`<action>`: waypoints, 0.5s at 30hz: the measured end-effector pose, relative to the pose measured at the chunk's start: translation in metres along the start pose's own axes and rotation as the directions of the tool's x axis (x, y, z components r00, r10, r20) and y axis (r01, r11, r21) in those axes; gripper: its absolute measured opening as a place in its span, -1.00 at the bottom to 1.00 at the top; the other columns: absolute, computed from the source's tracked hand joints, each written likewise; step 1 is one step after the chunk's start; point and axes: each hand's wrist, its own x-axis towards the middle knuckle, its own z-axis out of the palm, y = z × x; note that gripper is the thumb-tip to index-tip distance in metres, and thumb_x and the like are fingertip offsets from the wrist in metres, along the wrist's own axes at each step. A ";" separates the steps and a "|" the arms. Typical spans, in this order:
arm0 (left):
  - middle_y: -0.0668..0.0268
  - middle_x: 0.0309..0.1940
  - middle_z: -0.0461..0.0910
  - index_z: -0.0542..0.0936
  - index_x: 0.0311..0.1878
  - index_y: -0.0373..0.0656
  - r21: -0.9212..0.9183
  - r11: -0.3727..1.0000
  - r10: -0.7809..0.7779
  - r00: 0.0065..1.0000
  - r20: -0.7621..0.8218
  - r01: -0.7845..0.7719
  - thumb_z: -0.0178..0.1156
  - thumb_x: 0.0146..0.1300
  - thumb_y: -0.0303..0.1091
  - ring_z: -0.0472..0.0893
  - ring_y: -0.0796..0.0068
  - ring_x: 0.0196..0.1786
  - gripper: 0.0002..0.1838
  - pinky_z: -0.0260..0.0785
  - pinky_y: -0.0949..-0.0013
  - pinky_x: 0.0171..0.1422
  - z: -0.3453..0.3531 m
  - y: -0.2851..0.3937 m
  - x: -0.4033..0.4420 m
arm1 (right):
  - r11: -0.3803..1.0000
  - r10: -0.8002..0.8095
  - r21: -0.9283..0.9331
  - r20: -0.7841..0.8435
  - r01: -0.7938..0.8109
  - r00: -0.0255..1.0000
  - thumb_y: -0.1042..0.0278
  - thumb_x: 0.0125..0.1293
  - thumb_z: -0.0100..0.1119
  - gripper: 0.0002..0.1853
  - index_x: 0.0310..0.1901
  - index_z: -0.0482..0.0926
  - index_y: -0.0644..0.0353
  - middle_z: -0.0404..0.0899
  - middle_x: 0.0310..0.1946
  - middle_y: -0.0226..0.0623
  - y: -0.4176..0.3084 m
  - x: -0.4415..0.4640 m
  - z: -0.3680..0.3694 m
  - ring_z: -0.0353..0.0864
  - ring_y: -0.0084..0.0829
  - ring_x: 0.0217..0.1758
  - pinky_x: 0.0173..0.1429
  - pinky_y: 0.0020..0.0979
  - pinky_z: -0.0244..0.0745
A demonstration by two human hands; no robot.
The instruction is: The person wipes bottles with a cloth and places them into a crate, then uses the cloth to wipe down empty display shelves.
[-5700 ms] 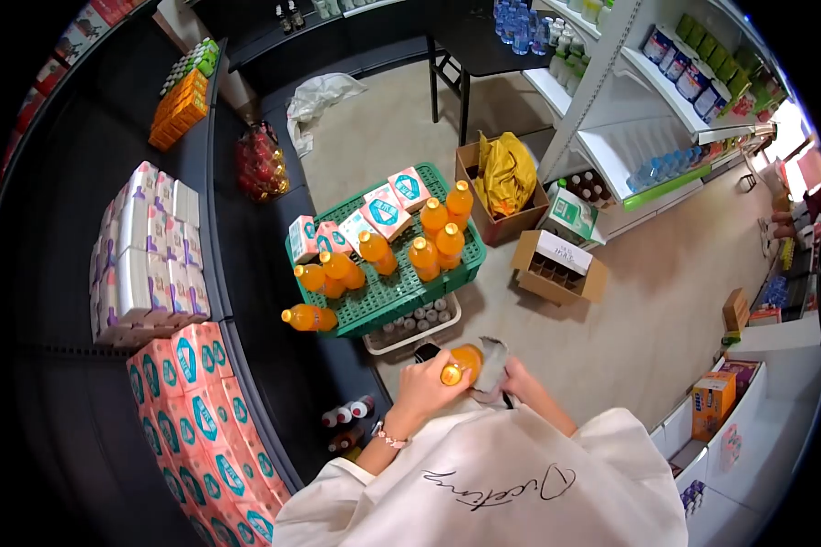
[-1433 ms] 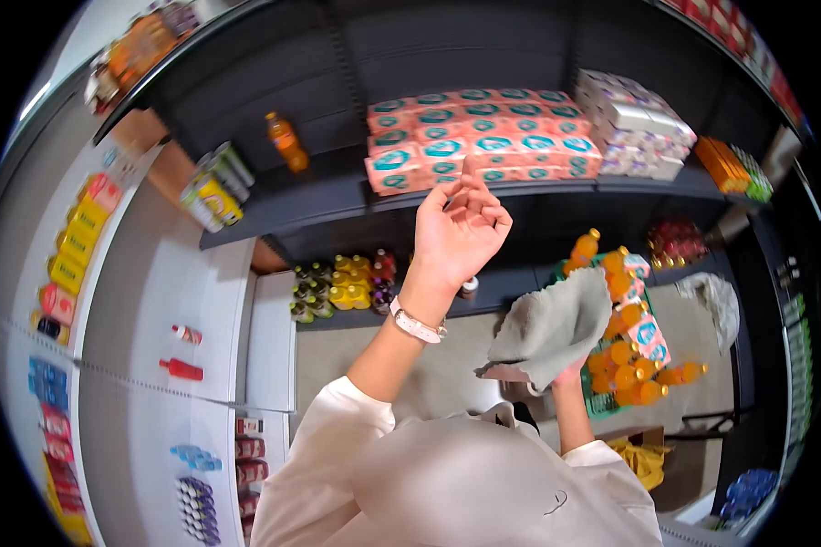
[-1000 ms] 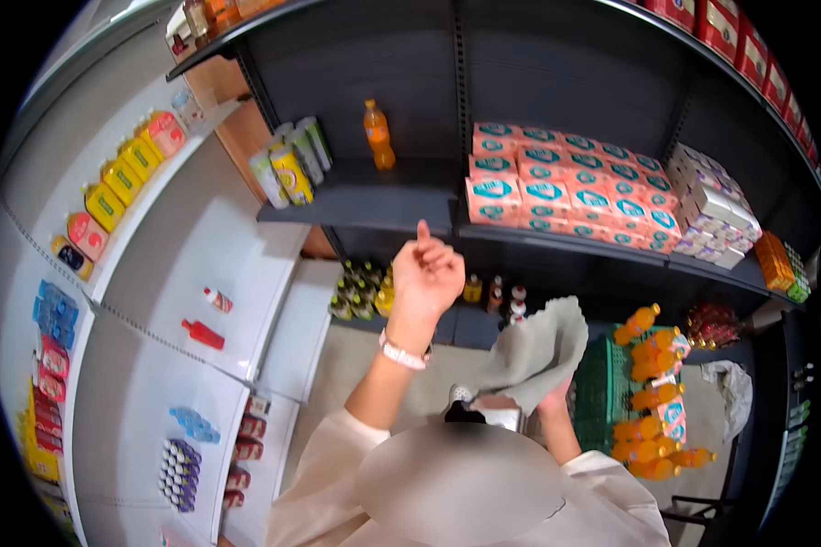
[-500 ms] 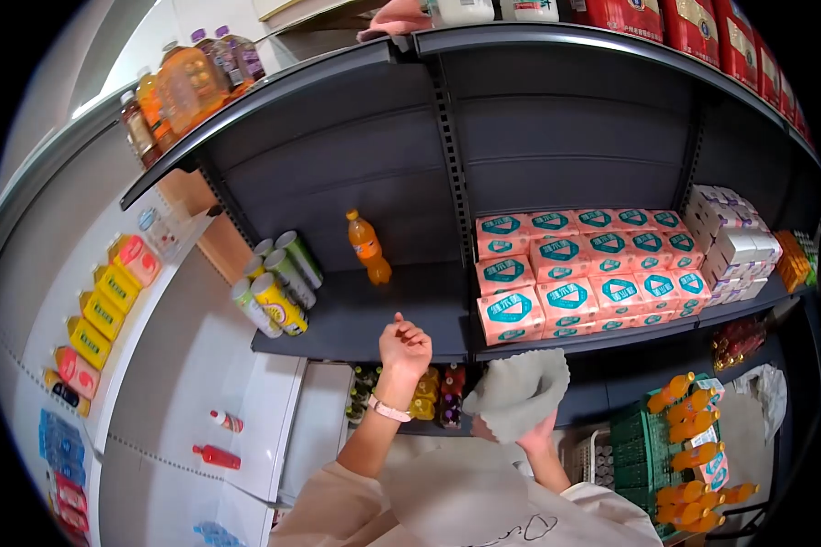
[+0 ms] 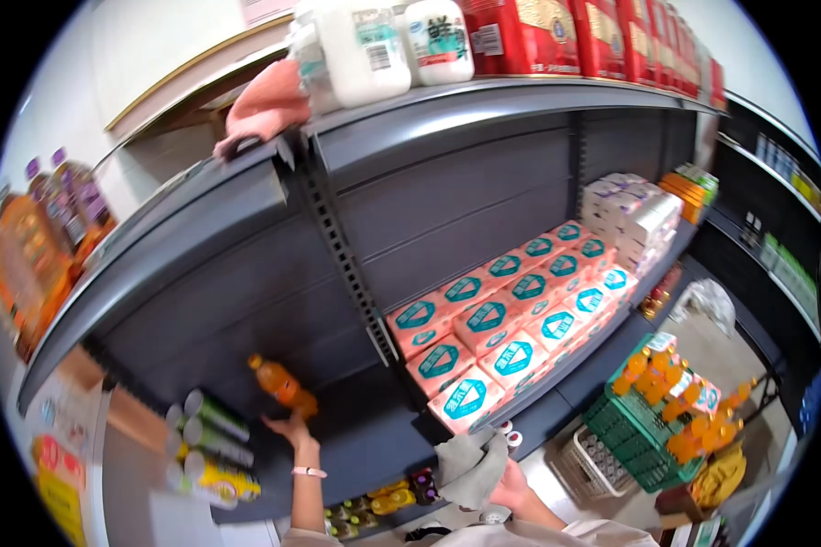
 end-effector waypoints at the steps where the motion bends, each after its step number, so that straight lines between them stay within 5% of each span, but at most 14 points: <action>1: 0.14 0.42 0.05 -0.18 0.52 -0.09 -0.013 1.000 0.028 0.999 0.018 -0.027 0.30 0.05 -0.64 0.24 0.20 0.37 0.08 0.10 0.17 0.49 0.003 0.006 0.013 | 0.999 -0.043 -0.019 0.003 0.043 0.999 -0.03 0.47 -0.16 -0.40 0.39 0.24 0.18 0.30 0.38 -0.18 0.008 0.006 0.003 0.30 -0.16 0.41 0.49 -0.07 0.14; 4: 0.14 0.38 0.15 -0.02 0.47 -0.17 -0.039 0.980 0.196 0.926 0.323 -0.194 0.37 0.04 -0.58 0.31 0.26 0.35 -0.01 0.18 0.25 0.45 0.004 -0.017 0.065 | 0.983 -0.180 -0.034 0.046 0.182 0.983 -0.03 0.48 -0.18 -0.40 0.40 0.23 0.18 0.29 0.39 -0.18 0.034 0.031 0.019 0.30 -0.17 0.42 0.50 -0.07 0.11; 7: 0.15 0.27 0.30 0.11 0.42 -0.22 0.164 0.957 0.183 0.938 0.293 -0.238 0.39 -0.01 -0.59 0.40 0.27 0.28 -0.08 0.25 0.26 0.40 0.014 -0.040 0.097 | 0.921 -0.318 -0.316 -0.266 0.229 0.910 -0.01 0.50 -0.20 -0.41 0.40 0.22 0.19 0.29 0.39 -0.18 0.069 0.060 0.050 0.30 -0.17 0.41 0.51 -0.07 0.11; 9: 0.16 0.15 0.41 0.19 0.37 -0.25 0.153 0.948 0.204 0.903 0.378 -0.278 0.38 -0.06 -0.62 0.48 0.27 0.19 -0.12 0.31 0.28 0.34 0.009 -0.046 0.110 | 0.924 -0.304 -0.305 -0.218 0.231 0.927 0.00 0.52 -0.24 -0.42 0.41 0.21 0.20 0.29 0.39 -0.19 0.084 0.084 0.032 0.32 -0.21 0.40 0.50 -0.13 0.13; 11: 0.17 0.09 0.47 0.26 0.34 -0.26 0.105 0.985 0.055 0.832 0.553 -0.135 0.40 -0.13 -0.63 0.52 0.27 0.14 -0.13 0.36 0.28 0.29 0.009 0.012 0.075 | 0.914 -0.301 -0.362 -0.307 0.181 0.903 -0.01 0.52 -0.25 -0.42 0.41 0.21 0.20 0.30 0.38 -0.20 0.105 0.106 0.036 0.33 -0.25 0.39 0.49 -0.16 0.16; 13: 0.16 0.08 0.51 0.29 0.31 -0.27 0.160 0.958 0.056 0.701 0.711 -0.239 0.50 -0.25 -0.53 0.54 0.24 0.13 -0.06 0.36 0.26 0.27 -0.003 0.014 0.066 | 0.917 -0.304 -0.371 -0.418 0.144 0.856 -0.02 0.53 -0.26 -0.43 0.40 0.22 0.19 0.32 0.36 -0.22 0.128 0.122 0.058 0.36 -0.27 0.37 0.48 -0.18 0.19; 14: 0.19 0.06 0.52 0.35 0.27 -0.24 0.331 0.894 -0.041 0.678 0.734 -0.304 0.50 -0.26 -0.50 0.55 0.28 0.10 -0.11 0.40 0.27 0.22 -0.001 0.049 0.036 | 0.929 -0.272 -0.325 -0.271 0.178 0.924 -0.04 0.53 -0.24 -0.43 0.39 0.24 0.18 0.34 0.35 -0.24 0.130 0.137 0.006 0.36 -0.29 0.37 0.47 -0.21 0.20; 15: 0.21 0.04 0.53 0.41 0.23 -0.20 0.486 0.789 -0.138 0.663 0.736 -0.375 0.51 -0.26 -0.47 0.57 0.33 0.06 -0.15 0.43 0.27 0.16 -0.001 0.078 -0.002 | 0.942 -0.277 -0.274 -0.318 0.192 0.907 -0.03 0.53 -0.25 -0.43 0.39 0.24 0.19 0.35 0.34 -0.25 0.141 0.144 0.005 0.38 -0.30 0.35 0.47 -0.24 0.20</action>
